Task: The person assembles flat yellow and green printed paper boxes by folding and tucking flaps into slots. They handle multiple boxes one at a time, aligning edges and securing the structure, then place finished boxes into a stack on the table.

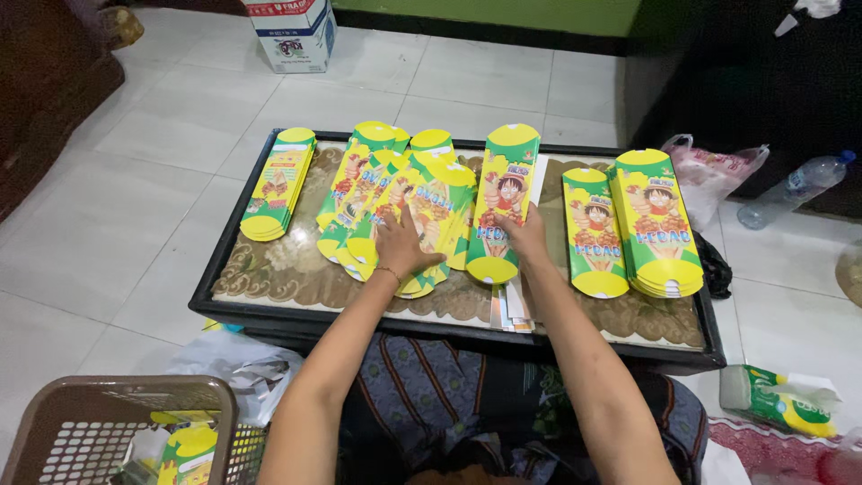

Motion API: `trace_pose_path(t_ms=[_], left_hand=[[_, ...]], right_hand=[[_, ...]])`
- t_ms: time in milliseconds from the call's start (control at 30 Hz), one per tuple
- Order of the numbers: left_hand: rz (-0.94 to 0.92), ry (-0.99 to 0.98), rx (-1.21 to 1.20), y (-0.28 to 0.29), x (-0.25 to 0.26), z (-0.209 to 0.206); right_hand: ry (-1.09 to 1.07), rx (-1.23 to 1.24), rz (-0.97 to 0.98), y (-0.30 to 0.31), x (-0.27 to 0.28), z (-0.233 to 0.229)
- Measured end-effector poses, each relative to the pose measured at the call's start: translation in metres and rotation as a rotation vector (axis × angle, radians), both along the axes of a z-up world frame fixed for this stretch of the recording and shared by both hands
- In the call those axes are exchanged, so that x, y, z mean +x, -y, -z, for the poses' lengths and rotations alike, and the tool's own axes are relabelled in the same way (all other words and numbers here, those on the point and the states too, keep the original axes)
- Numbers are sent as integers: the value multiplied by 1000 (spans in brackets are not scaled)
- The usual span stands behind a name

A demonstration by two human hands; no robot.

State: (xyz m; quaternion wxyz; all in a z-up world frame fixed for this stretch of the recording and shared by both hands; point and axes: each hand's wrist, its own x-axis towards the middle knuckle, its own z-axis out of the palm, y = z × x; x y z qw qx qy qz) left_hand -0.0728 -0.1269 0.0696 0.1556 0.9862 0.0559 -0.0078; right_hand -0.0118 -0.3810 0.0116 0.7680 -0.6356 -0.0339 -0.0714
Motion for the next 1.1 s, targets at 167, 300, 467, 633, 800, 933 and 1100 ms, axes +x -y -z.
trace_pose_path(t_ms=[167,300,467,633,800,933,1100], left_hand=[[31,187,-142,-18,-1,0],[-89,327,-194,-49,-2,1],[-272,294,-129,-104,-7,-4],[-411,291,-110,-152,-25,3],[-525,176,-146,-180,-38,25],[-513,182,-121,-188,-44,38],[-522,106,-73,-183,-40,41]], right_hand=[[-5,26,-6,-5,0,0],[-25,28,-19,-12,-2,-4],[-32,12,-41,-29,-6,-13],[-57,-61,-61,-47,-9,-19],[-35,-38,-137,-64,-11,-20],[-78,-71,-153,-73,-10,-15],[-26,65,-259,-85,-8,-6]])
